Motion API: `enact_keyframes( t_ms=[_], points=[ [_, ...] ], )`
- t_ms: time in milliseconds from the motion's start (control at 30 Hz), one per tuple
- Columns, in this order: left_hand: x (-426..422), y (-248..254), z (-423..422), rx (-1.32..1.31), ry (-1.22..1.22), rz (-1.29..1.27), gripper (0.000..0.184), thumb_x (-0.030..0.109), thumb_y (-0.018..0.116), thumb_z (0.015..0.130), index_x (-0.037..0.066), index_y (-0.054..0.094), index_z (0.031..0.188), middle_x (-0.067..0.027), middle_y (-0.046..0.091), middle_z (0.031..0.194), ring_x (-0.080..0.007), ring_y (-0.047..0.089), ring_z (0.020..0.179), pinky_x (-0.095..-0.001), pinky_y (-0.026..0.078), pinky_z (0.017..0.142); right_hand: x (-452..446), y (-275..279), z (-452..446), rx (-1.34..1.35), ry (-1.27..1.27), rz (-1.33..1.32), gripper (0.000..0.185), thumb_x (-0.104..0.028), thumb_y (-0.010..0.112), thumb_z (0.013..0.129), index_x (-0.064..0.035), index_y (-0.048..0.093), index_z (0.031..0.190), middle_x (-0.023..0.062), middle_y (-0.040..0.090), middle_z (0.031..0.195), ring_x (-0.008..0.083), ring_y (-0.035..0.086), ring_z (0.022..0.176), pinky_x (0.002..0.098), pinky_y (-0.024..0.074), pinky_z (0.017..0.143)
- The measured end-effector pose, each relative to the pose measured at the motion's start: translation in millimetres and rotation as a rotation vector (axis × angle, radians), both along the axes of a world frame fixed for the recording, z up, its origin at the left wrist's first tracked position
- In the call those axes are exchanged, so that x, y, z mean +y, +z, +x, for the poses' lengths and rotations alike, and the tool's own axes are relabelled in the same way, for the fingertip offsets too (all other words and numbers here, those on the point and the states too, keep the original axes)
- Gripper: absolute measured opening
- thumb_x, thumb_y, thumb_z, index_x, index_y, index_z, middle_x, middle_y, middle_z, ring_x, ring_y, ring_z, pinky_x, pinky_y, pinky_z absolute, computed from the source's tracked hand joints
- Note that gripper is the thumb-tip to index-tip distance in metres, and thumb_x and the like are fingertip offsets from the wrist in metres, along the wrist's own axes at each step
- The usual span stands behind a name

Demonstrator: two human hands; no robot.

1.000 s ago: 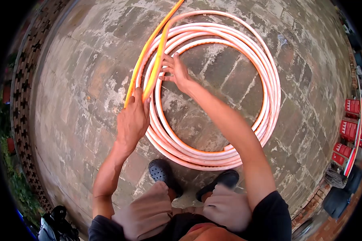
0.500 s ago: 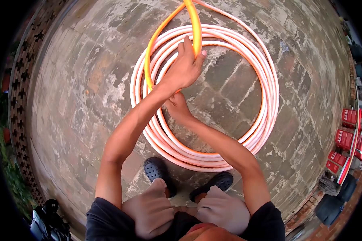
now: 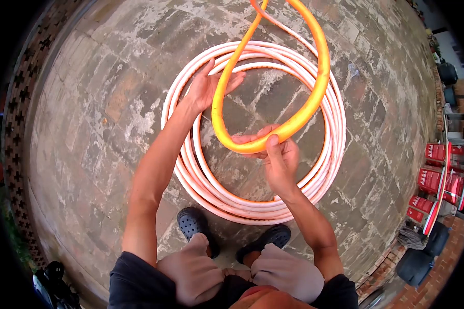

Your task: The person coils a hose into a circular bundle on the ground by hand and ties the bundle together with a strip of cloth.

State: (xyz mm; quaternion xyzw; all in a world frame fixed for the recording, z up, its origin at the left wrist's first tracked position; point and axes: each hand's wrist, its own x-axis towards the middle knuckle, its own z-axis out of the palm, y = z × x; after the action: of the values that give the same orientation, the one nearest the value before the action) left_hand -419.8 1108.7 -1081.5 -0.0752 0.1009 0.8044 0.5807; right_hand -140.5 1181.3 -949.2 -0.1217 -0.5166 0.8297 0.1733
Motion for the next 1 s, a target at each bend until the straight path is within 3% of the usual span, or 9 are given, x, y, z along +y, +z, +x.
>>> enact_keyframes(
  t_ms=[33, 67, 167, 267, 333, 667, 767, 933, 1000],
  points=[
    [9.8, 7.8, -5.9, -0.116, -0.046, 0.137, 0.085, 0.053, 0.047, 0.113, -0.013, 0.021, 0.161, -0.0362, 0.041, 0.156, -0.0449, 0.054, 0.141, -0.0518, 0.053, 0.118, 2.5, 6.9, 4.1, -0.015, 0.005, -0.008, 0.031, -0.031, 0.05, 0.116, -0.0013, 0.057, 0.122, 0.0231, 0.078, 0.113, 0.0262, 0.078, 0.108, 0.0315, 0.0657, 0.086],
    [19.7, 16.4, -11.7, -0.097, -0.102, 0.112, 0.079, 0.051, 0.046, 0.114, -0.015, 0.03, 0.154, -0.0296, 0.053, 0.141, -0.0307, 0.068, 0.114, -0.0393, 0.066, 0.093, 5.9, 15.1, 8.3, -0.03, 0.009, -0.016, 0.032, -0.032, 0.05, 0.116, -0.0014, 0.056, 0.122, 0.0234, 0.078, 0.112, 0.0265, 0.078, 0.107, 0.0318, 0.0657, 0.086],
    [39.1, 21.2, -47.6, -0.207, -0.104, 0.049, 0.061, 0.05, 0.049, 0.114, -0.009, 0.046, 0.129, -0.0107, 0.058, 0.097, -0.0097, 0.048, 0.063, -0.0252, 0.047, 0.052, 24.6, 44.7, 18.9, -0.003, -0.058, 0.051, 0.034, -0.035, 0.048, 0.117, -0.0023, 0.054, 0.122, 0.0259, 0.078, 0.112, 0.0309, 0.078, 0.11, 0.0332, 0.0665, 0.087],
    [33.7, 62.0, -79.1, -0.196, 0.215, -0.314, 0.053, 0.045, 0.049, 0.115, -0.007, 0.054, 0.121, -0.0033, 0.054, 0.077, -0.0098, 0.047, 0.055, -0.024, 0.044, 0.048, 40.1, 58.5, 25.4, -0.004, -0.167, 0.13, 0.033, -0.036, 0.046, 0.117, -0.0037, 0.054, 0.121, 0.0278, 0.077, 0.113, 0.0349, 0.077, 0.112, 0.0341, 0.0671, 0.087],
    [9.7, 53.0, -112.6, -0.093, 0.304, -0.189, 0.047, 0.044, 0.05, 0.114, 0.001, 0.056, 0.097, 0.001, 0.049, 0.067, -0.0089, 0.042, 0.048, -0.0245, 0.038, 0.044, 45.2, 62.9, 22.5, -0.034, -0.234, 0.067, 0.032, -0.035, 0.046, 0.117, -0.0039, 0.054, 0.122, 0.0262, 0.077, 0.111, 0.0347, 0.077, 0.112, 0.035, 0.0669, 0.088],
    [-241.2, 312.9, -108.1, 0.826, 1.163, -0.432, 0.037, 0.033, 0.042, 0.118, 0.009, 0.047, 0.09, 0.0027, 0.045, 0.075, -0.0089, 0.037, 0.053, -0.0252, 0.039, 0.051, 25.3, 53.4, -219.9, -0.224, 0.072, -0.339, 0.031, -0.032, 0.042, 0.118, -0.0036, 0.052, 0.121, 0.0219, 0.074, 0.119, 0.0303, 0.077, 0.107, 0.042, 0.0675, 0.089],
    [-235.9, 385.4, -44.0, 1.026, 1.323, -0.341, 0.035, 0.034, 0.039, 0.119, 0.006, 0.051, 0.103, -0.0001, 0.045, 0.078, -0.0106, 0.041, 0.062, -0.0272, 0.043, 0.062, -34.9, 57.7, -292.9, -0.211, 0.041, -0.434, 0.032, -0.032, 0.047, 0.116, -0.0024, 0.058, 0.115, 0.0157, 0.077, 0.099, 0.0238, 0.076, 0.081, 0.0362, 0.0651, 0.069],
    [-148.9, 403.2, 30.1, 1.317, 1.41, -0.358, 0.039, 0.038, 0.034, 0.119, 0.003, 0.053, 0.117, -0.0021, 0.051, 0.088, -0.0118, 0.044, 0.071, -0.0312, 0.043, 0.072, -156.8, -11.0, -284.8, -0.504, 0.297, -0.51, 0.029, -0.033, 0.057, 0.112, -0.0059, 0.065, 0.109, 0.008, 0.074, 0.08, 0.0156, 0.068, 0.059, 0.0303, 0.0537, 0.05],
    [-132.2, 389.7, 25.6, 1.53, 1.091, -0.378, 0.04, 0.038, 0.033, 0.119, 0.003, 0.052, 0.12, -0.0043, 0.054, 0.101, -0.012, 0.045, 0.073, -0.0317, 0.042, 0.073, -176.9, -45.7, -255.7, -0.607, 0.484, -0.707, 0.032, -0.036, 0.056, 0.113, -0.0054, 0.065, 0.109, 0.0081, 0.074, 0.077, 0.0145, 0.067, 0.056, 0.0294, 0.0529, 0.048]
  ],
)
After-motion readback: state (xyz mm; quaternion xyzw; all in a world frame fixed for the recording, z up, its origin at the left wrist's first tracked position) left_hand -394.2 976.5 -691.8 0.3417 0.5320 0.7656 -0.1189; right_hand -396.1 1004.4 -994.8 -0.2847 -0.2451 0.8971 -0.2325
